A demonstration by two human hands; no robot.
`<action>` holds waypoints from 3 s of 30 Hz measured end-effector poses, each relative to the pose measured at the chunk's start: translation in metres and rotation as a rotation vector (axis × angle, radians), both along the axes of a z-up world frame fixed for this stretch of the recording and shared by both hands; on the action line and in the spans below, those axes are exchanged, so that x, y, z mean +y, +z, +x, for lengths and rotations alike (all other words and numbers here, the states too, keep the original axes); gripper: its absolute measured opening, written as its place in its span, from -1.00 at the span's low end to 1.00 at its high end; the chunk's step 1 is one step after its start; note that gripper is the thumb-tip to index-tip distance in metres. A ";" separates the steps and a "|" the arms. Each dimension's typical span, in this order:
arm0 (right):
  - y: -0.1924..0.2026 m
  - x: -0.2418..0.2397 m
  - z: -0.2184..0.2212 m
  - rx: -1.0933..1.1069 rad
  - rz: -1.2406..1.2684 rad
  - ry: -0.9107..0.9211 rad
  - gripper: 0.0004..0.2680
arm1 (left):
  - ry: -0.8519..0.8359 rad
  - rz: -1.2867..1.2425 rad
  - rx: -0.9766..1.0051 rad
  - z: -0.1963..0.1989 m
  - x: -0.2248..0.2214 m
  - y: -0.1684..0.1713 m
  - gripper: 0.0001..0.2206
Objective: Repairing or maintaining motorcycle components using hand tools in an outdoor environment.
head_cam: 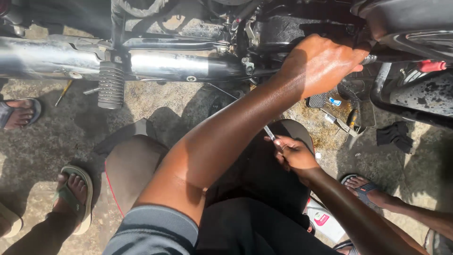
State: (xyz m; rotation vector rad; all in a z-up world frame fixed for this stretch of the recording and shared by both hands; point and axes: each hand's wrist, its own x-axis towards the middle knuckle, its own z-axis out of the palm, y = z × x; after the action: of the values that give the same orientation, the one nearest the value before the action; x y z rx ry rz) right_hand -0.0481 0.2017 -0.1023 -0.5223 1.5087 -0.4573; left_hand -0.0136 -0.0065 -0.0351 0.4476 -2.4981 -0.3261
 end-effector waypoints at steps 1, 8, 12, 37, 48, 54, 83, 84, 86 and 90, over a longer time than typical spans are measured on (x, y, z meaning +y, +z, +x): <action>-0.011 0.010 -0.006 0.067 -0.104 -0.020 -0.70 | -0.002 0.014 0.105 -0.002 0.001 -0.004 -0.76; 0.038 -0.068 0.000 0.517 -0.278 -0.027 -0.75 | 0.053 0.061 0.213 -0.016 0.001 -0.009 -0.79; 0.043 -0.090 0.008 0.663 -0.147 -0.010 -0.74 | 0.029 0.126 0.294 -0.028 0.002 -0.019 -0.83; 0.015 -0.086 -0.016 0.600 -0.080 -0.178 -0.81 | -0.026 0.105 0.423 -0.042 -0.001 -0.027 -0.95; 0.013 -0.084 -0.010 0.661 0.036 -0.091 -0.76 | 0.004 0.072 0.456 -0.047 0.001 -0.029 -0.96; 0.005 -0.073 0.025 0.467 -0.116 -0.204 -0.77 | -0.004 0.101 0.379 -0.048 0.003 -0.029 -0.95; -0.082 -0.059 0.132 -0.181 -0.664 -0.907 -0.75 | -0.027 0.083 0.473 -0.049 -0.001 -0.037 -0.93; -0.080 -0.057 0.107 -0.176 -0.666 -0.899 -0.75 | -0.021 0.082 0.482 -0.047 0.000 -0.034 -0.93; -0.075 -0.056 0.055 0.328 -0.345 -0.765 -0.74 | -0.020 0.141 0.460 -0.046 0.002 -0.031 -0.93; -0.017 -0.074 0.030 0.479 -0.207 -0.496 -0.80 | -0.022 0.096 0.471 -0.050 0.002 -0.035 -0.96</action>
State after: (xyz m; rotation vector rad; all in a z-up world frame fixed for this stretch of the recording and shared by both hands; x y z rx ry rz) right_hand -0.0179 0.1275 -0.1189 -0.4310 2.0763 -0.9290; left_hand -0.0640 -0.0046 -0.0698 0.3352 -2.0353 -0.4991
